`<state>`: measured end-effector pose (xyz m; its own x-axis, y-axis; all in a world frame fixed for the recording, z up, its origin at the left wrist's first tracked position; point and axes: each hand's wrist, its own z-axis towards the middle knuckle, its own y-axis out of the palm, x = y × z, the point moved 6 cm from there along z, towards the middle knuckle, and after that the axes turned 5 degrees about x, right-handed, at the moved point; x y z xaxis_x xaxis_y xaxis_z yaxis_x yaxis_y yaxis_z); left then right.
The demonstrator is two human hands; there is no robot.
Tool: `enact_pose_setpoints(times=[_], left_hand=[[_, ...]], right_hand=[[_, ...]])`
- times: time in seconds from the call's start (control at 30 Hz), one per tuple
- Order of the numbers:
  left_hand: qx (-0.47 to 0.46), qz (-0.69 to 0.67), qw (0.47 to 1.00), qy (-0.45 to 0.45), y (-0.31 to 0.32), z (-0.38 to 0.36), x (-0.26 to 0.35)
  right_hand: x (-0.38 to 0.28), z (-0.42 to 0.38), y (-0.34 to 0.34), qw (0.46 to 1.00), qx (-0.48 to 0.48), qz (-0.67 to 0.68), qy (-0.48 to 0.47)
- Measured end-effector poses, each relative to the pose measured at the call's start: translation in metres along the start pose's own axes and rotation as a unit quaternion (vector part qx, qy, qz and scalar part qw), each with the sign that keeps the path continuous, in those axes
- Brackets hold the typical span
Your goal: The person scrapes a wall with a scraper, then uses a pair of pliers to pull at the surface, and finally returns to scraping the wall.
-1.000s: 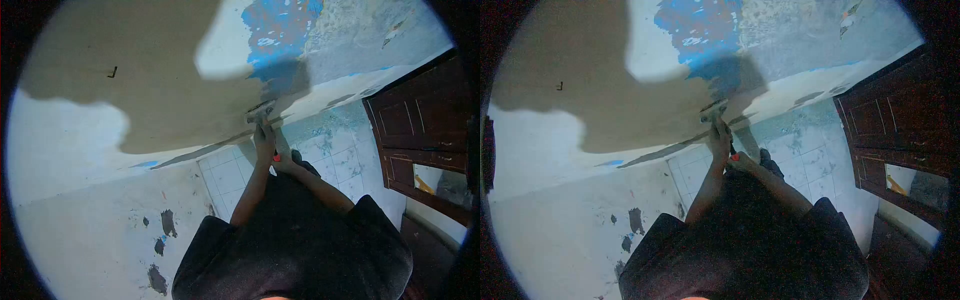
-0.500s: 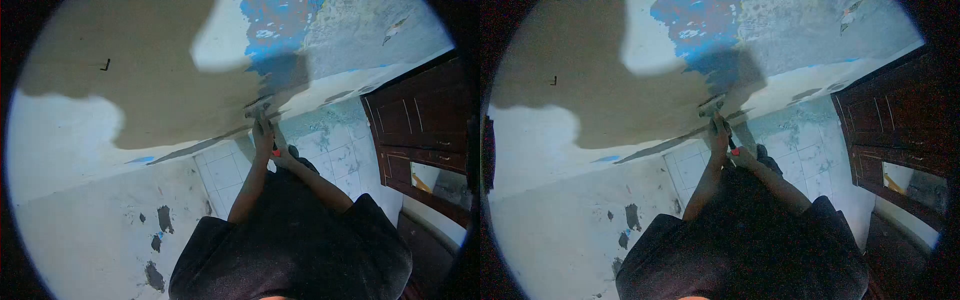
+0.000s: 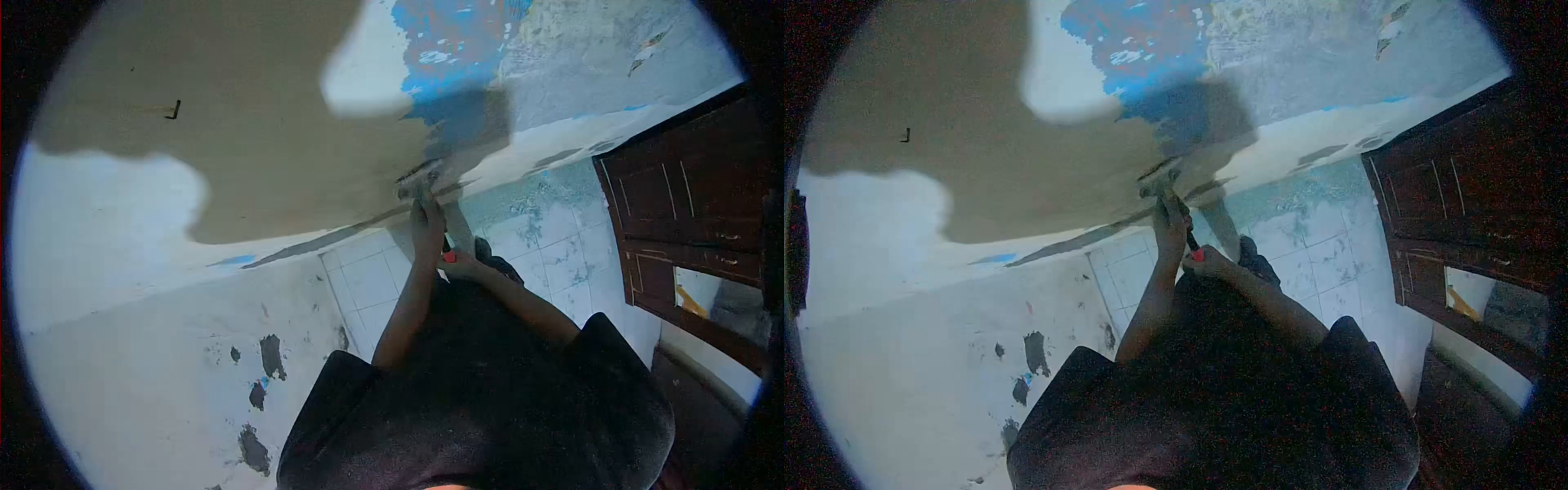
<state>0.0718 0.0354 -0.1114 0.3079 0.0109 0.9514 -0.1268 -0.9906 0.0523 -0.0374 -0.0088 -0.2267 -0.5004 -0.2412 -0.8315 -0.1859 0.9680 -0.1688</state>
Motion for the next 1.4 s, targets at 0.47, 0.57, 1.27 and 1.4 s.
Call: enact_pose_setpoints(times=[0.47,0.57,1.27,1.4], left_hand=[[-0.028,-0.032,0.999,0.014,0.002,0.004,0.001],[0.011,-0.001,1.000,-0.011,0.000,-0.002,0.005],[-0.026,0.003,0.999,0.020,0.004,0.003,0.010],[-0.008,0.016,1.000,-0.003,0.006,0.002,0.014]], right_hand=[[0.004,0.008,0.004,0.999,0.039,0.027,0.013],[-0.004,-0.002,0.007,0.995,0.003,0.093,0.041],[-0.003,0.013,0.002,0.999,0.044,0.007,-0.015],[-0.003,0.006,-0.001,0.998,0.048,0.034,-0.014]])
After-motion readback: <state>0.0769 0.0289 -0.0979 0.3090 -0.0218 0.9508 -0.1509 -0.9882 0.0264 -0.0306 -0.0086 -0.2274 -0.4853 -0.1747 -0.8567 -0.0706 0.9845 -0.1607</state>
